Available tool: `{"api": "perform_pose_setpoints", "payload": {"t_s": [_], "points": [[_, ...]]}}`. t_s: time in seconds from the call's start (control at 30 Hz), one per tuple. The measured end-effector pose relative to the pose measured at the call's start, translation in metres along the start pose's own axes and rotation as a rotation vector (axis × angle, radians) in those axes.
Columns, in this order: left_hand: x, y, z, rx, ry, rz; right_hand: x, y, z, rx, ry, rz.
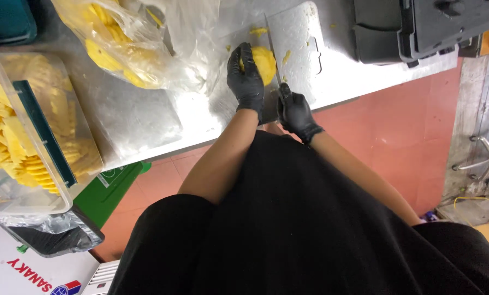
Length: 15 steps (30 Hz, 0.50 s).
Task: The recorder is slicing prepared pineapples on a metal counter and placing the slices into a plastic container.
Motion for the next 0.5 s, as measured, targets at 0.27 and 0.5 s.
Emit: {"api": "perform_pose_setpoints", "payload": {"t_s": [0.27,0.5], "points": [[0.007,-0.008,0.021,0.055,-0.001,-0.127,0.005,0.072,0.078,-0.514,-0.660,0.320],[0.010,-0.009,0.009,-0.007,0.009,-0.128,0.004,0.004,0.029,-0.531,-0.869,0.422]]}}
Point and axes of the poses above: each hand's wrist, its own x-axis away from the middle knuckle, its own y-axis out of the back of the hand, z = x × y, the point moved 1 cm from there along -x, towards the middle knuckle, and after that the axes turned 12 degrees about -y, right-handed, at the moved point
